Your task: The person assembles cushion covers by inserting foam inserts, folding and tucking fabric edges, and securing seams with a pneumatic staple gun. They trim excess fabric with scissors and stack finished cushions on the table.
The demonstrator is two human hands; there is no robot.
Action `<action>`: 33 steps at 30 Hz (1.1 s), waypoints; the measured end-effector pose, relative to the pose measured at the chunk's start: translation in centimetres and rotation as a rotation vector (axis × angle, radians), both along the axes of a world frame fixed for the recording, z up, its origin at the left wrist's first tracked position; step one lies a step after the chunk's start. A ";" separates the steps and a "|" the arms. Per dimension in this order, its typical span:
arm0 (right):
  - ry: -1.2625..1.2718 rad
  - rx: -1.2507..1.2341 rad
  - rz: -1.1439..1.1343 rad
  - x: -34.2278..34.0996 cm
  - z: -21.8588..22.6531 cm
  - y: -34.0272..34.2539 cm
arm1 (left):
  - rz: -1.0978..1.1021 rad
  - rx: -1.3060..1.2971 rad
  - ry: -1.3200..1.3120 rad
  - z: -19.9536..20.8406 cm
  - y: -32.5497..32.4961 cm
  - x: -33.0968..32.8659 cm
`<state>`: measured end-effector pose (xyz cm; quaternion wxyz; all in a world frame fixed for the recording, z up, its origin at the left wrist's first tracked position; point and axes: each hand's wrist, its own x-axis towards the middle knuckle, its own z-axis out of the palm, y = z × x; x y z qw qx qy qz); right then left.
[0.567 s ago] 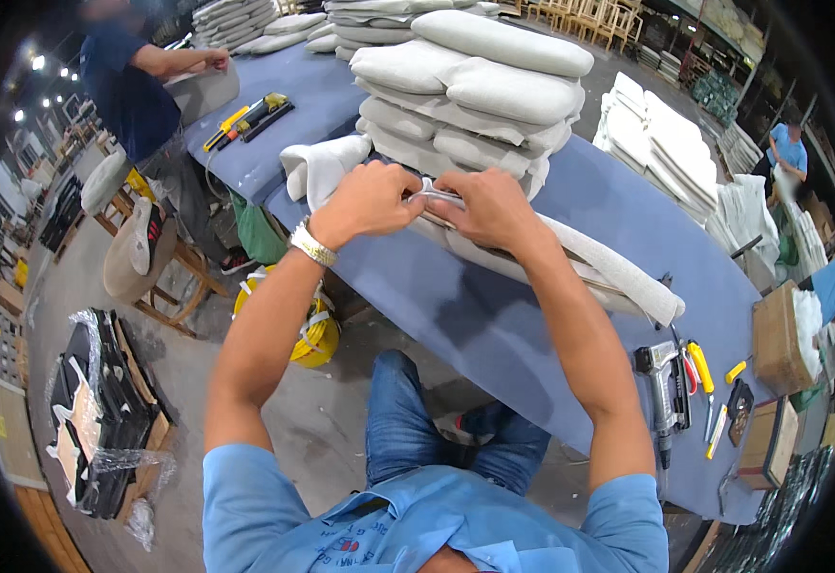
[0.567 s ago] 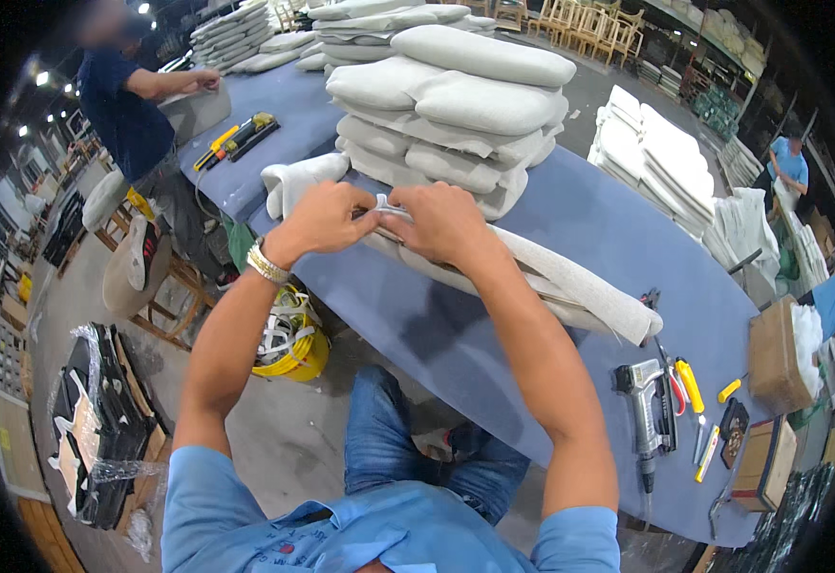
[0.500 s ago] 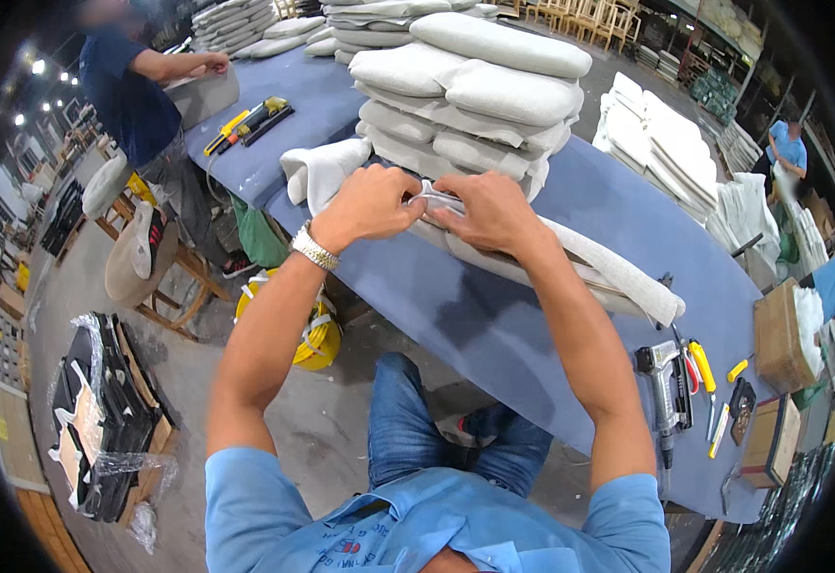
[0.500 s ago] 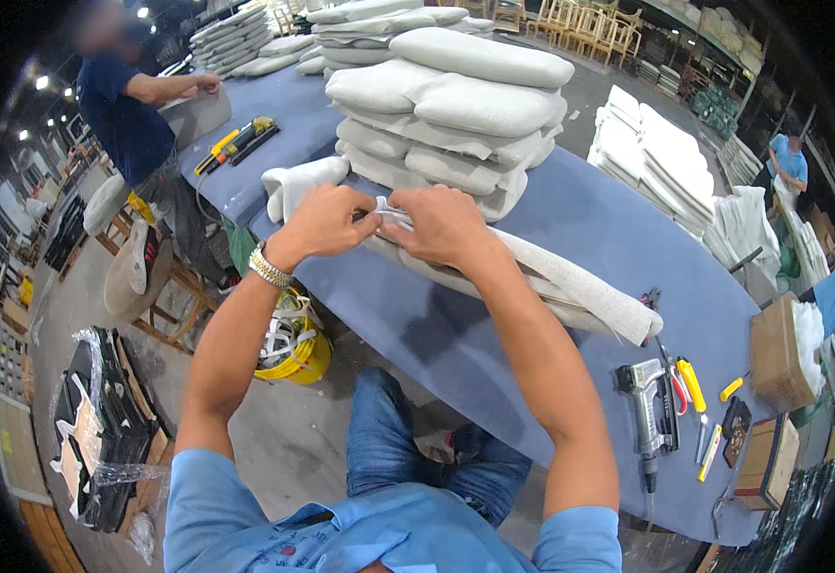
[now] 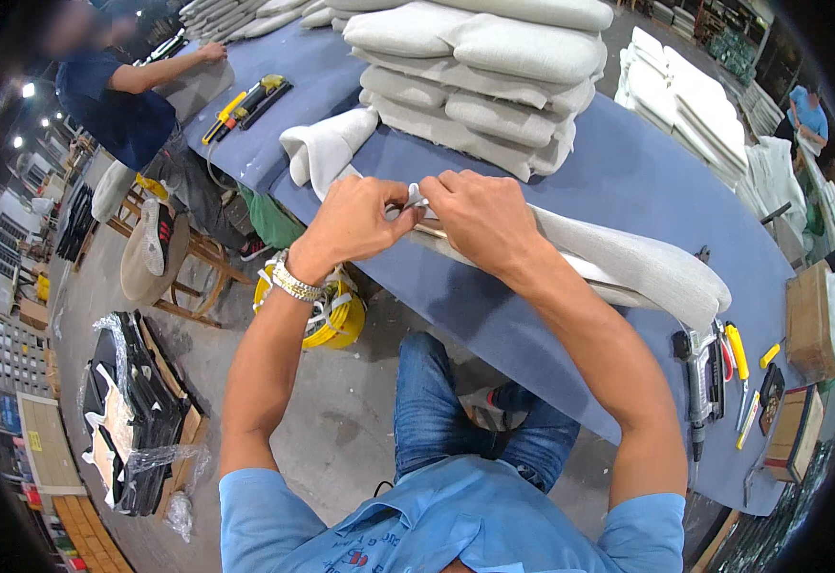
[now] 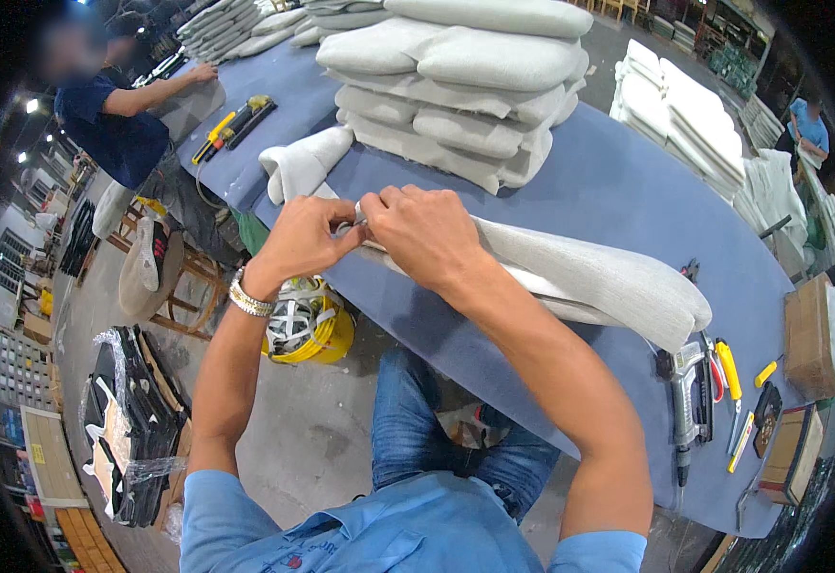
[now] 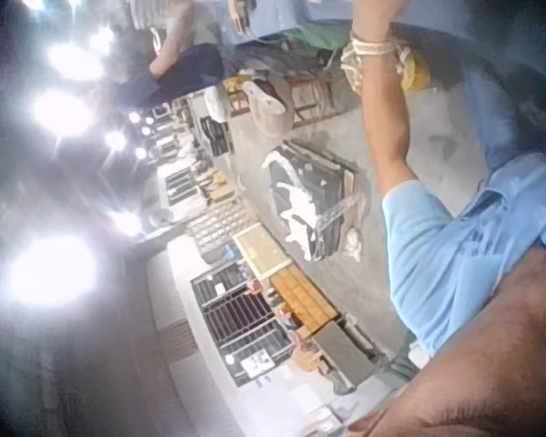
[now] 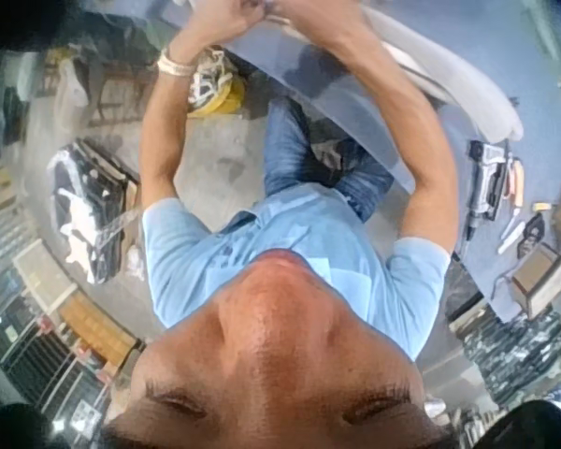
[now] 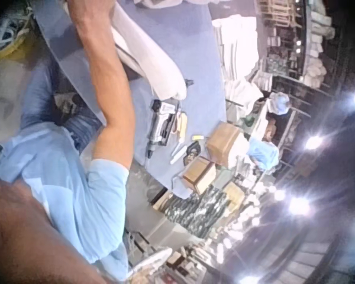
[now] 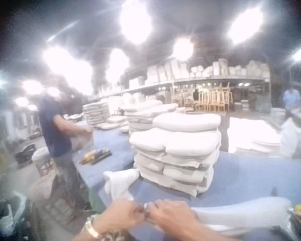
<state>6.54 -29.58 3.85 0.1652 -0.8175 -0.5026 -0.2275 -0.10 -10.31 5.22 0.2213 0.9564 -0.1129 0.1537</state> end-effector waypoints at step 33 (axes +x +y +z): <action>0.112 0.041 0.076 -2.7 -2.2 -1.1 | 0.068 -0.002 0.239 -0.7 -0.8 -2.3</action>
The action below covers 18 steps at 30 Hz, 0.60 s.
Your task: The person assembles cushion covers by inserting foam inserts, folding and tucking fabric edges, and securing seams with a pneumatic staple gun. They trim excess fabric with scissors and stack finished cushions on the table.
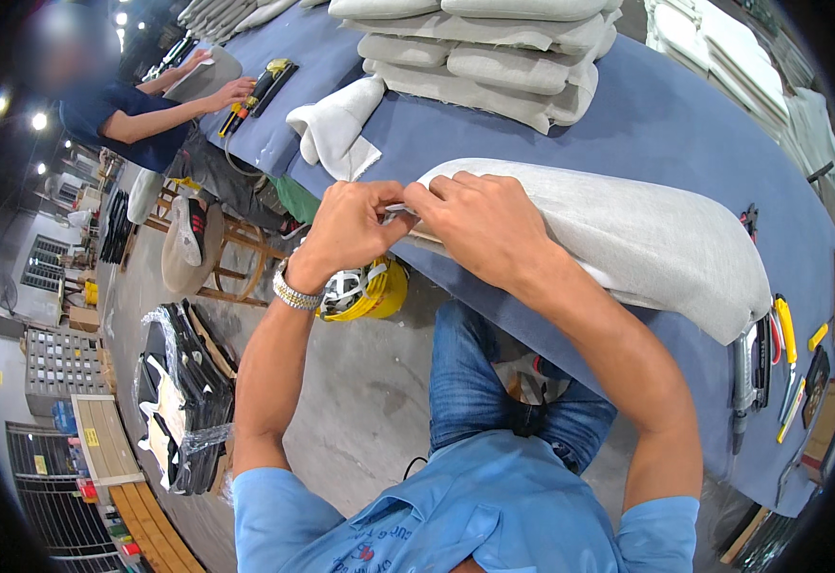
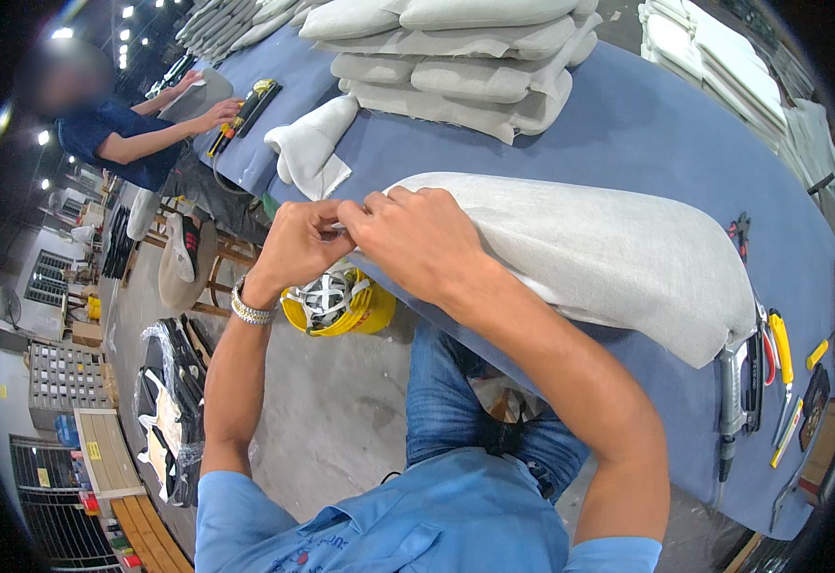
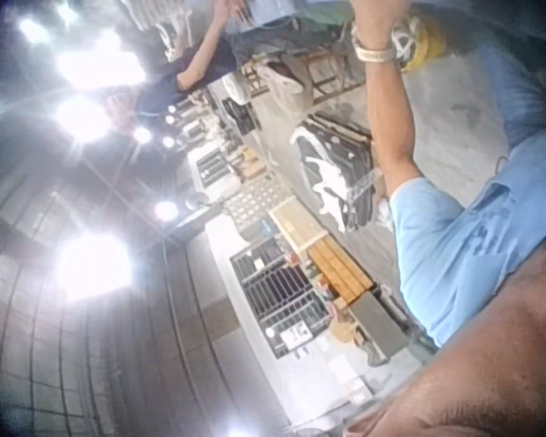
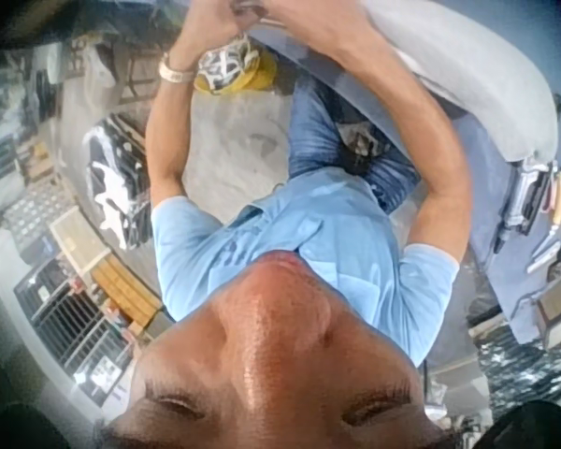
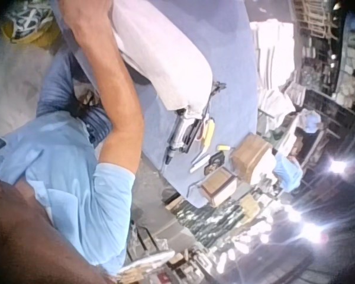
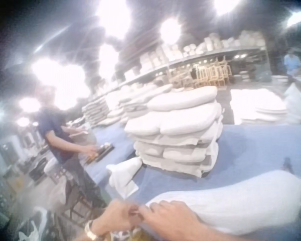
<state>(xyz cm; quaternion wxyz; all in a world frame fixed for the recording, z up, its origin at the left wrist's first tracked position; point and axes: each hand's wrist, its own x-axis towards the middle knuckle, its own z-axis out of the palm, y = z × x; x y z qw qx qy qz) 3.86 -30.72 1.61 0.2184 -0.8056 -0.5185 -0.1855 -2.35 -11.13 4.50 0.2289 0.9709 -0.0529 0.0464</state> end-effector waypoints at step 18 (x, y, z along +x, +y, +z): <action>-0.100 0.170 -0.037 5.4 6.0 -7.0 | -0.226 0.044 0.047 7.8 -3.3 6.3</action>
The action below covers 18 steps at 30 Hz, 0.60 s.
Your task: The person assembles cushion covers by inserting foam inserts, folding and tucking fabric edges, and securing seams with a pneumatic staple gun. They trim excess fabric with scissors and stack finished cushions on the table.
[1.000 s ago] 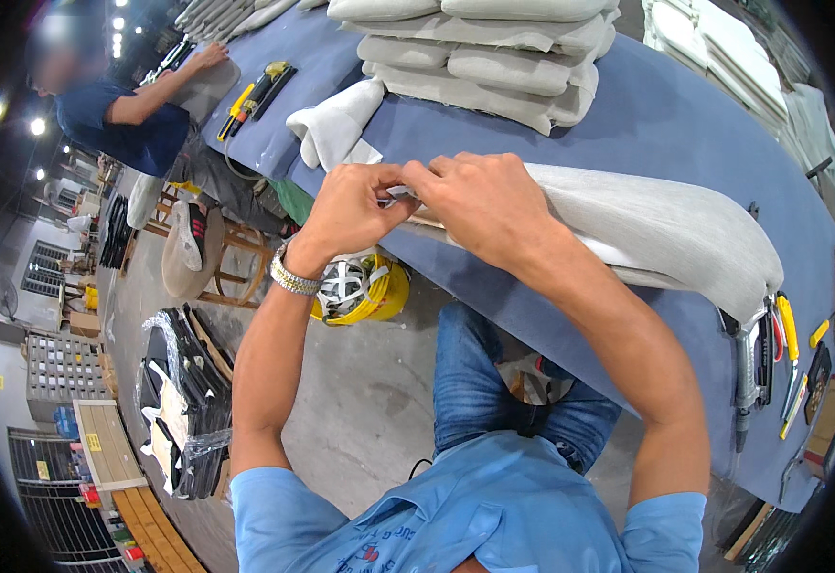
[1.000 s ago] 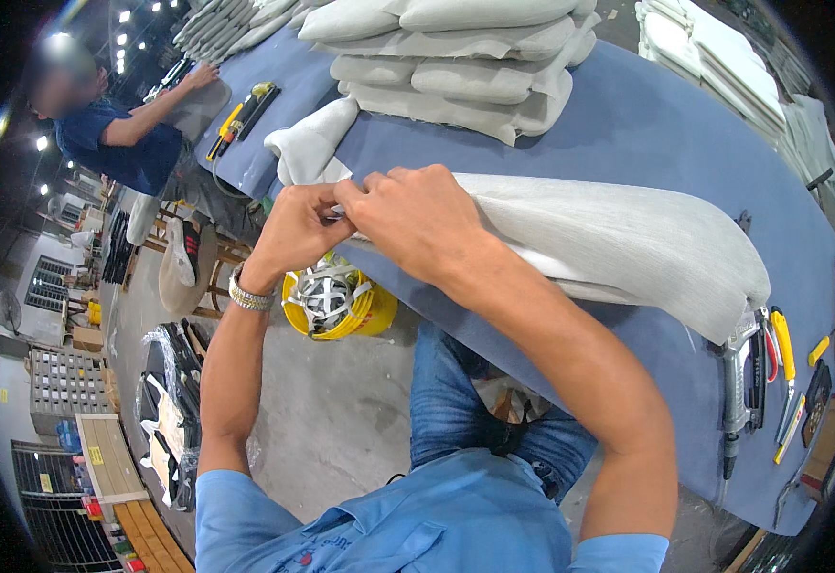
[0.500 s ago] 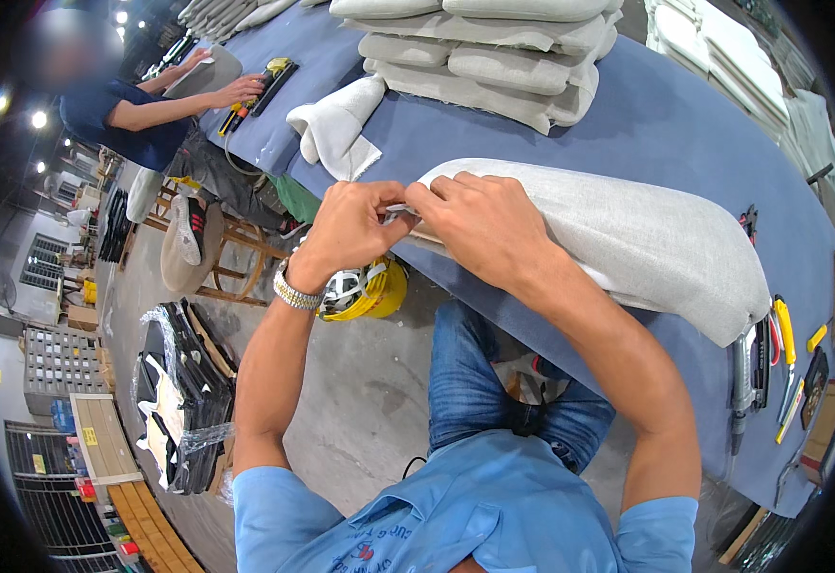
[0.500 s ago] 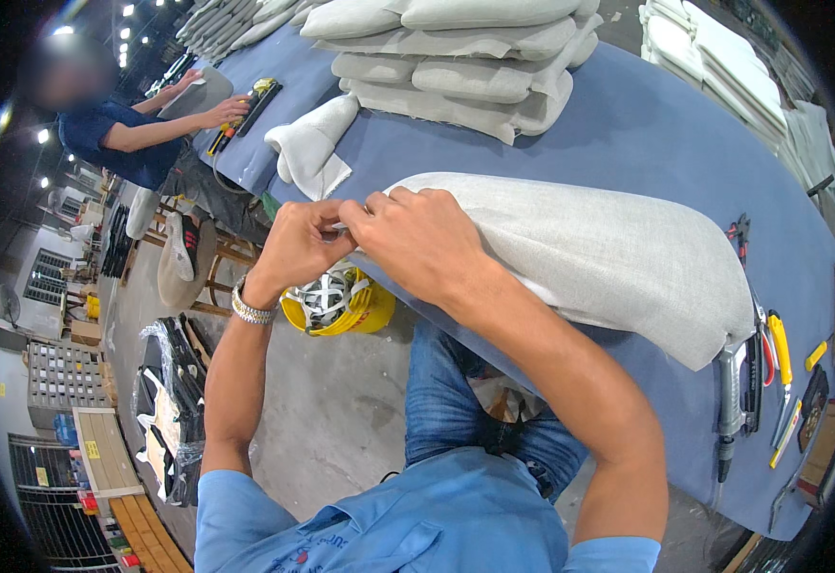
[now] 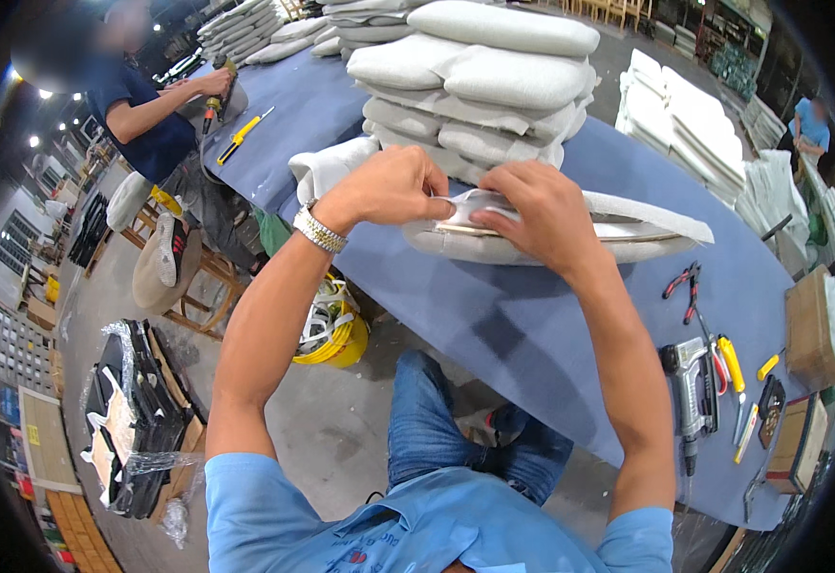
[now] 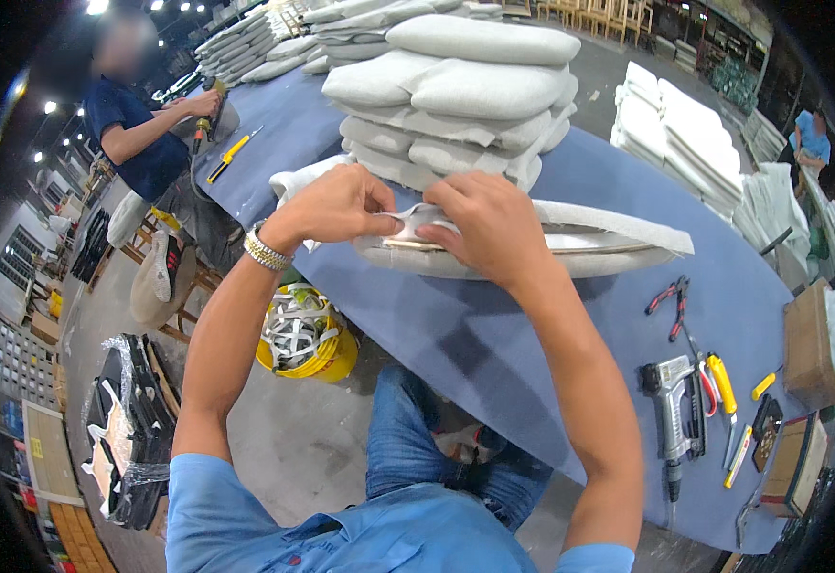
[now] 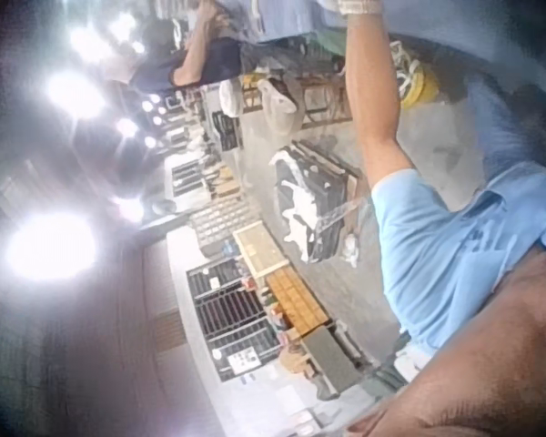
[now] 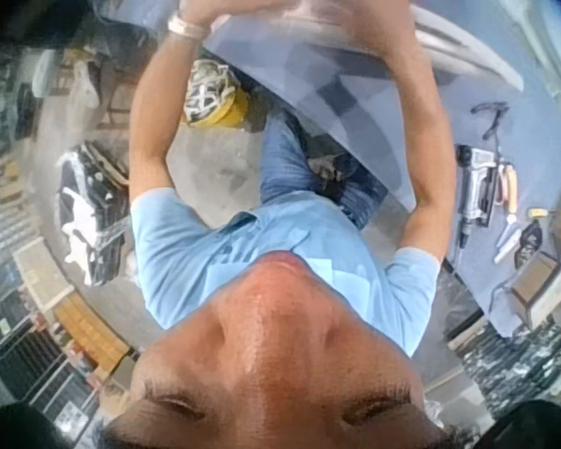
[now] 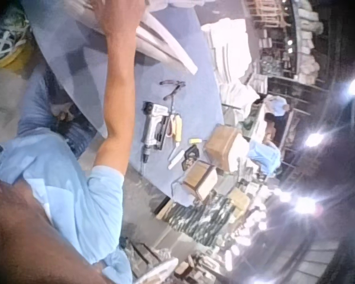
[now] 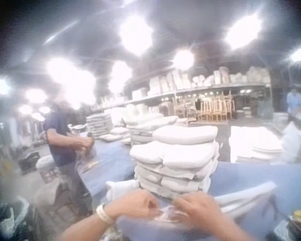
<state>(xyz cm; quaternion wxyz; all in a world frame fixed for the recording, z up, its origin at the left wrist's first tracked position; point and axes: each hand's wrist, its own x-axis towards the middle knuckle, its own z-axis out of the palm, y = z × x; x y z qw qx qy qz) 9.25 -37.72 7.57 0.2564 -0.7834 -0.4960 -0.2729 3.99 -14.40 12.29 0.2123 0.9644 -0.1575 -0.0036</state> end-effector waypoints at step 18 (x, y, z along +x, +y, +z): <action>0.248 0.228 -0.815 -11.8 -6.9 -32.2 | 0.102 -0.144 0.055 -3.4 3.5 3.0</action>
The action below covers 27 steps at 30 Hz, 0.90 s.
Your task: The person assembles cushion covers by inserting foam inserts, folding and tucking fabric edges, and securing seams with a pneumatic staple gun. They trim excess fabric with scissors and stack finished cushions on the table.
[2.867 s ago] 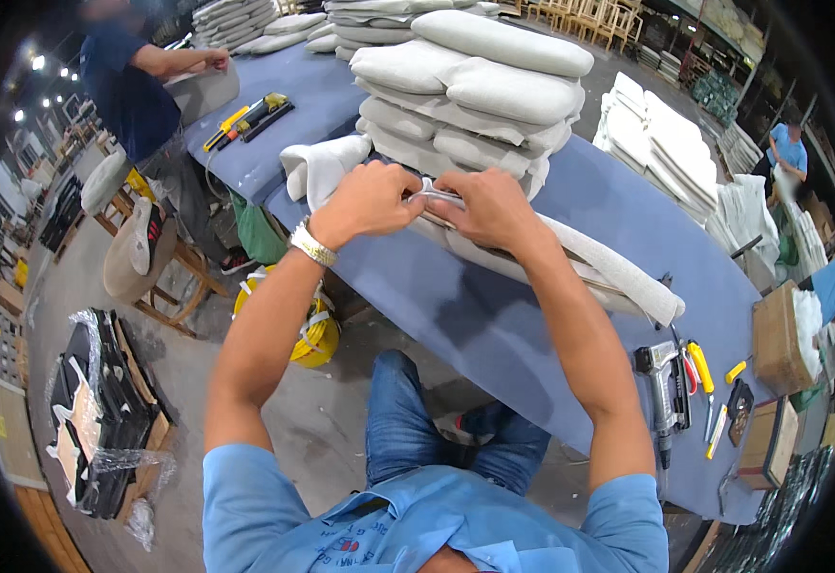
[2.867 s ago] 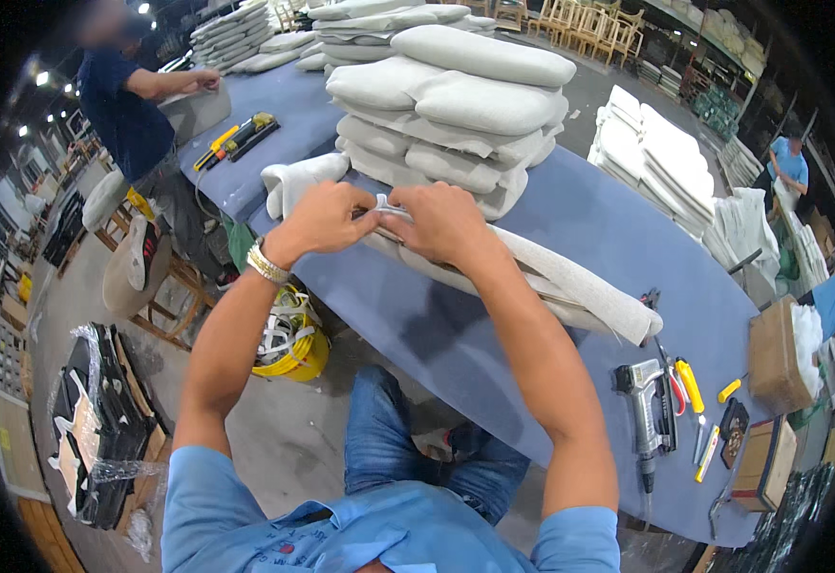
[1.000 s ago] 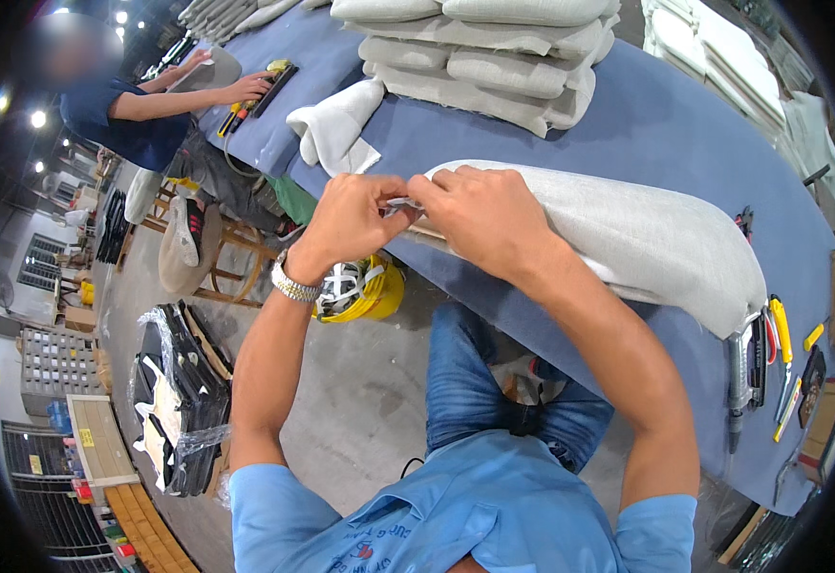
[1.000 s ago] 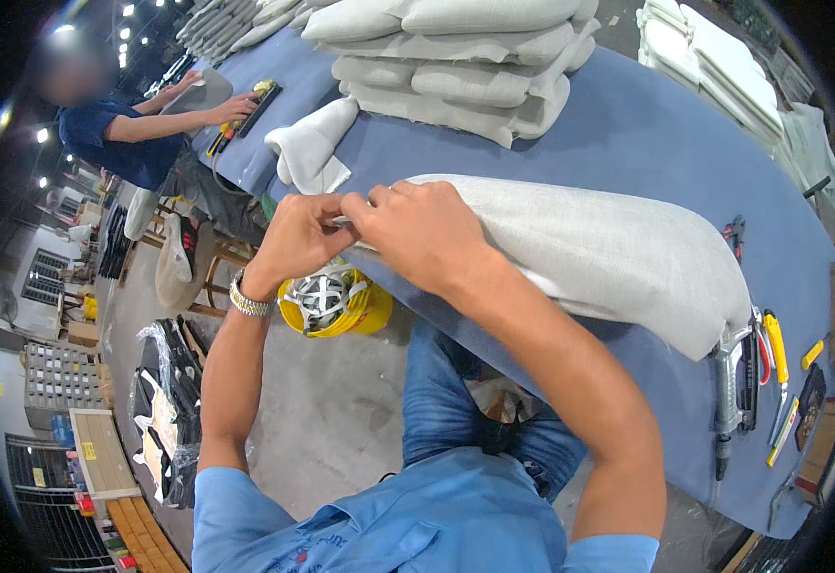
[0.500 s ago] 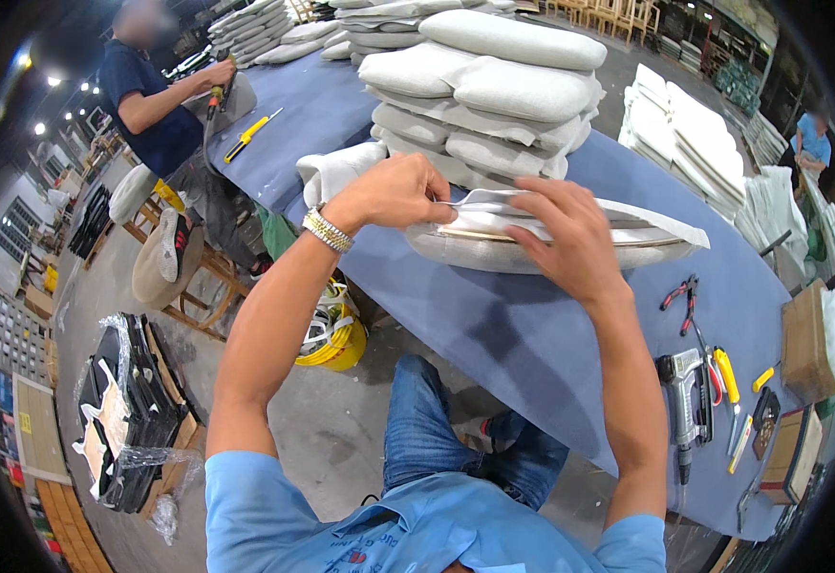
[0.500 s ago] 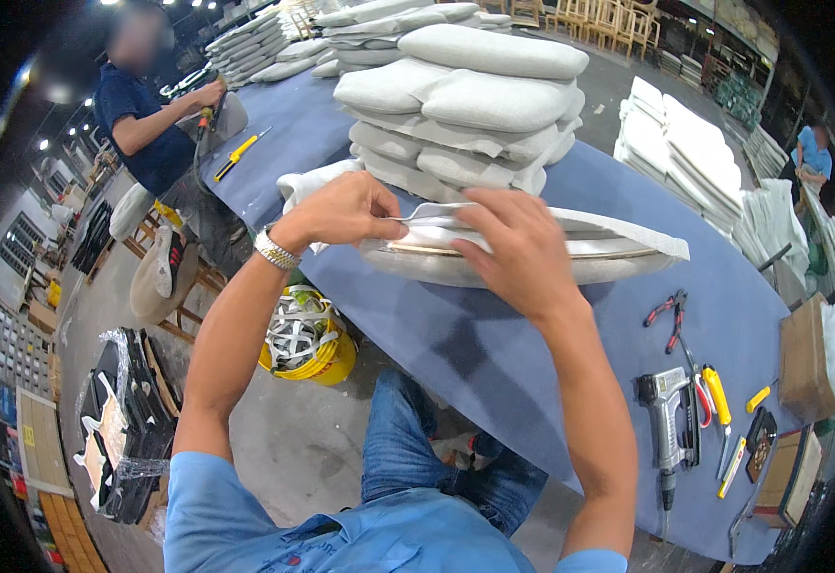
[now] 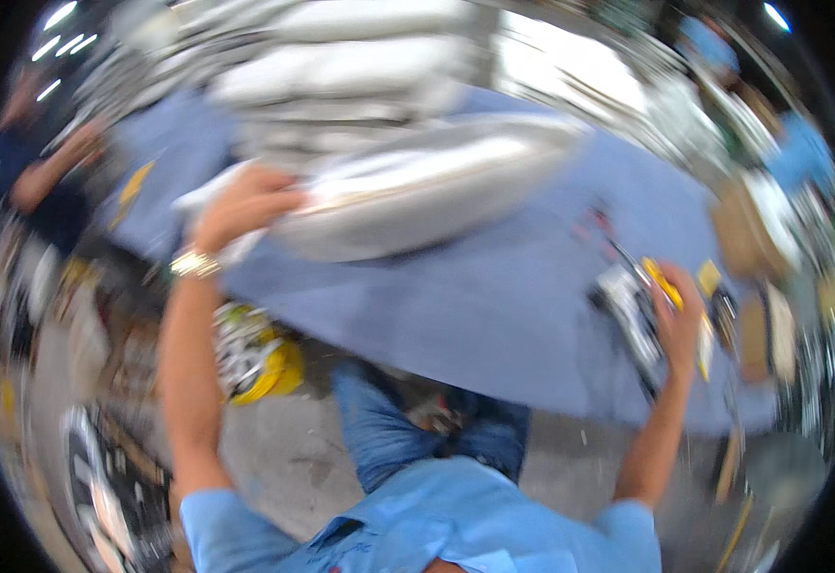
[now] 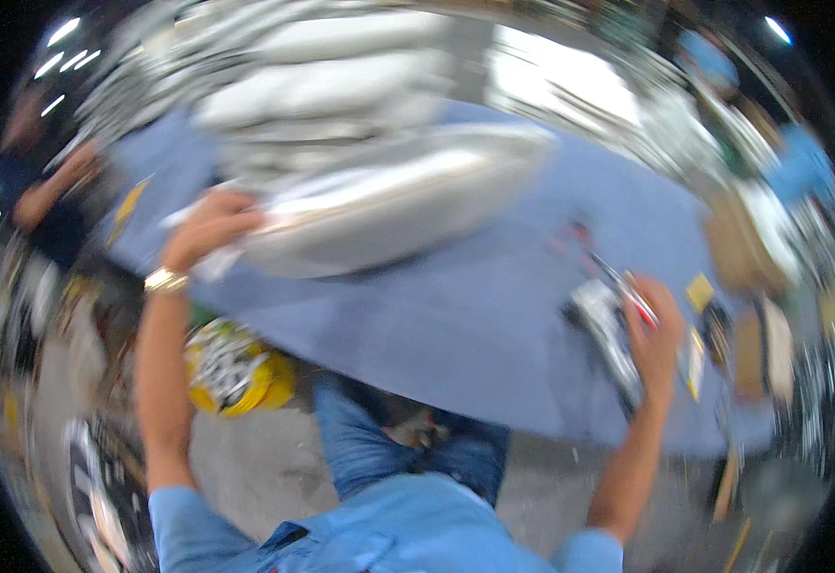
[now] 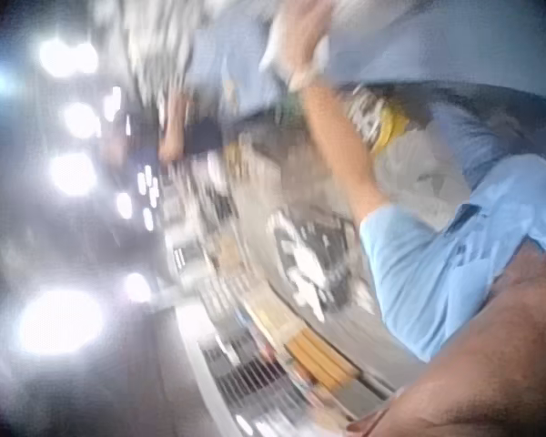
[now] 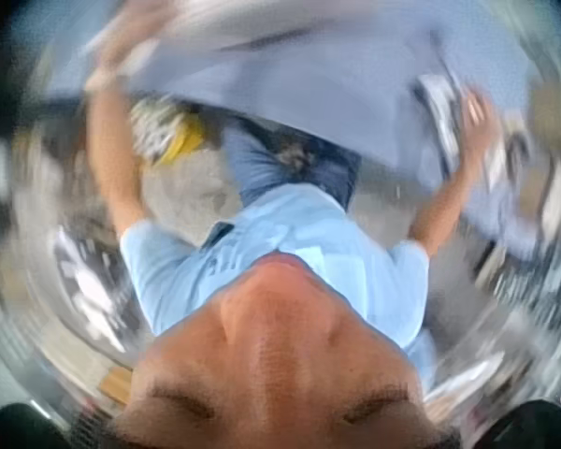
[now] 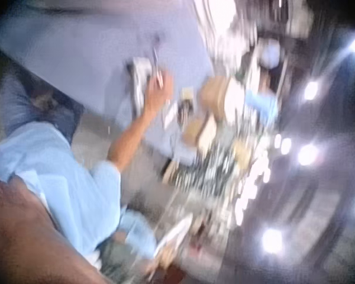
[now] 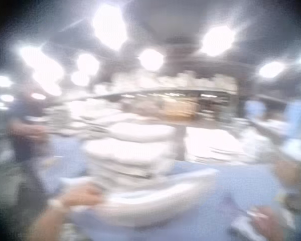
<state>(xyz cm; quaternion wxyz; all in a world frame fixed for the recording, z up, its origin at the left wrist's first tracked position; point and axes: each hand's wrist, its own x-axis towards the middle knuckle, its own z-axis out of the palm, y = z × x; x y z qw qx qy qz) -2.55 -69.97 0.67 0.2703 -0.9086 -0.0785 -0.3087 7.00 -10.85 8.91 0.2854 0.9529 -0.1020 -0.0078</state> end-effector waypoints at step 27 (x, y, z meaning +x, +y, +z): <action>0.655 -0.398 -0.632 5.3 -4.7 -15.8 | 0.115 -0.650 -0.027 -7.0 2.8 1.4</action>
